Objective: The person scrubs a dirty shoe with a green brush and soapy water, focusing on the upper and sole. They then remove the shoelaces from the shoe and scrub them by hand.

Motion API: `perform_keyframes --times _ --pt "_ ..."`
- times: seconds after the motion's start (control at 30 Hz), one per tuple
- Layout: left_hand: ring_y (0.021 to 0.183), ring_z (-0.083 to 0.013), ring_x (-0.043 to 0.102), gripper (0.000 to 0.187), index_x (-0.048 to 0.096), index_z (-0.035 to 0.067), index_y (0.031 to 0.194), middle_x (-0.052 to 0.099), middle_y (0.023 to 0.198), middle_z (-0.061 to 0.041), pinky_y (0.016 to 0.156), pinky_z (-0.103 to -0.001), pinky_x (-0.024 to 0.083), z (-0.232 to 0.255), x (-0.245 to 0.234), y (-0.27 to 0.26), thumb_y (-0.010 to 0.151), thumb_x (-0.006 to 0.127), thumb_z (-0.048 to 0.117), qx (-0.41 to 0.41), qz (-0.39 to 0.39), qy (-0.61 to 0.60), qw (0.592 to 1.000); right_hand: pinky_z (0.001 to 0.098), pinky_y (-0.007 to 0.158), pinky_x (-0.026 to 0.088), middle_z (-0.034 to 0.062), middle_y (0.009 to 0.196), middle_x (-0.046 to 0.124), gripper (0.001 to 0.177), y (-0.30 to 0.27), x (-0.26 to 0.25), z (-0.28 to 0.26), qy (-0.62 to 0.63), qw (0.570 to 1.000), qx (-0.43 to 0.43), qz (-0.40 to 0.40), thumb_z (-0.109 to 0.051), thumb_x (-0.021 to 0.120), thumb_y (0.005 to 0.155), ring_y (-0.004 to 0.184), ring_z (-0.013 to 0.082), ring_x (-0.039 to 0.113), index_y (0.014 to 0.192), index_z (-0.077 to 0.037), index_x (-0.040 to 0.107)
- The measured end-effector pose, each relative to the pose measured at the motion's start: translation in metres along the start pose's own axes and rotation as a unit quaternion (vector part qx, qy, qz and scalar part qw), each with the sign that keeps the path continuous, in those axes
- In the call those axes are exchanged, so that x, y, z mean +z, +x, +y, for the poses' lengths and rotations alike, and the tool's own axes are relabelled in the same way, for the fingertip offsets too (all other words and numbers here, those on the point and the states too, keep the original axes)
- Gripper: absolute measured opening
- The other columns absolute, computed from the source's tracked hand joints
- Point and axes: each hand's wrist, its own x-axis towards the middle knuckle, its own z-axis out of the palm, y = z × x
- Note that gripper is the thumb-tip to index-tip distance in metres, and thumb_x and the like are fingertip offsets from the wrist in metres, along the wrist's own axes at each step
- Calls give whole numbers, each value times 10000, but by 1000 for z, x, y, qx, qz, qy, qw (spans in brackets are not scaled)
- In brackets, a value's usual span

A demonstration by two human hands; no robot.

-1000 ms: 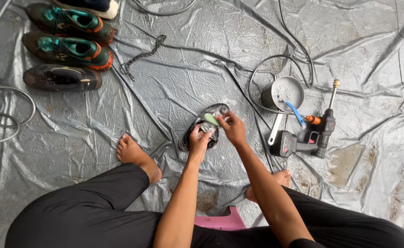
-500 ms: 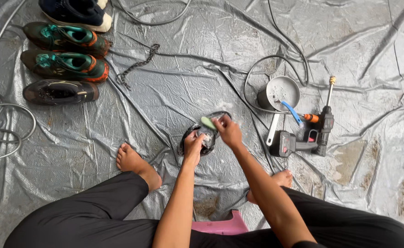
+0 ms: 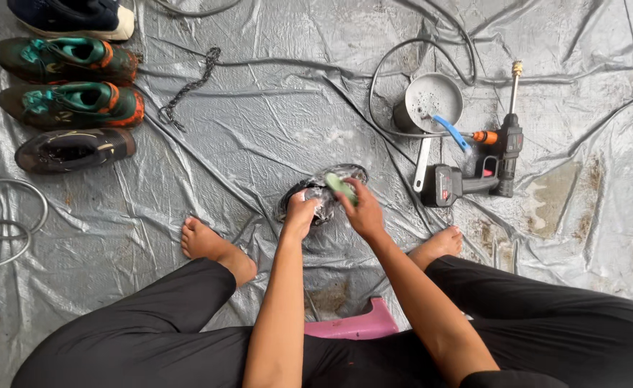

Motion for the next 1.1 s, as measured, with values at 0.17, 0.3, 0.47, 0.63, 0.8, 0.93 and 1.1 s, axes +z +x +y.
perform_keyframes --times 0.17,0.3,0.47,0.63,0.8,0.93,1.1 --pt "1005 -286 697 453 709 -75 1247 702 1100 -211 939 -449 556 -12 2 20 799 650 -49 -43 -46 -155 986 573 1052 534 229 1234 721 385 -8 19 0 45 999 8 -8 -526 643 1026 1202 502 668 1356 -330 620" --pt "924 -280 697 393 701 -74 1177 698 1024 -183 901 -366 571 84 -13 -48 790 637 -92 -74 -69 -258 961 523 1022 554 143 1220 752 357 -3 37 4 34 999 -36 15 -514 709 995 1150 415 718 1311 -352 671" --pt "889 -239 706 339 744 -39 1137 709 983 -125 846 -339 588 31 -13 0 820 630 -73 -71 -80 -260 960 534 979 548 182 1063 765 358 -5 23 4 36 999 29 -5 -554 670 995 1086 435 726 1311 -384 665" --pt "820 -278 694 287 741 -36 1082 708 925 -147 797 -383 590 29 -18 12 820 625 -28 -107 -52 -278 953 545 962 560 190 1111 768 336 2 21 8 51 997 -26 -48 -542 731 965 1090 460 725 1247 -362 700" --pt "817 -305 706 212 744 -59 1031 677 876 -174 813 -436 597 0 -12 34 848 647 -11 -111 -44 -295 948 618 955 546 282 1124 749 357 12 34 17 39 999 3 7 -495 690 1008 1071 541 709 1279 -263 682" --pt "901 -288 683 207 711 -30 1036 688 952 -158 846 -443 575 14 -8 22 907 671 127 -144 10 -342 929 563 886 556 233 1007 746 332 -6 29 8 46 996 -59 -56 -511 684 995 998 478 732 1259 -313 709" --pt "895 -313 709 248 715 -55 1061 699 996 -180 827 -457 594 29 -4 9 892 743 124 -155 -22 -334 929 576 858 537 254 966 720 338 19 19 40 -5 1000 -15 11 -492 657 1016 952 485 719 1281 -283 683"
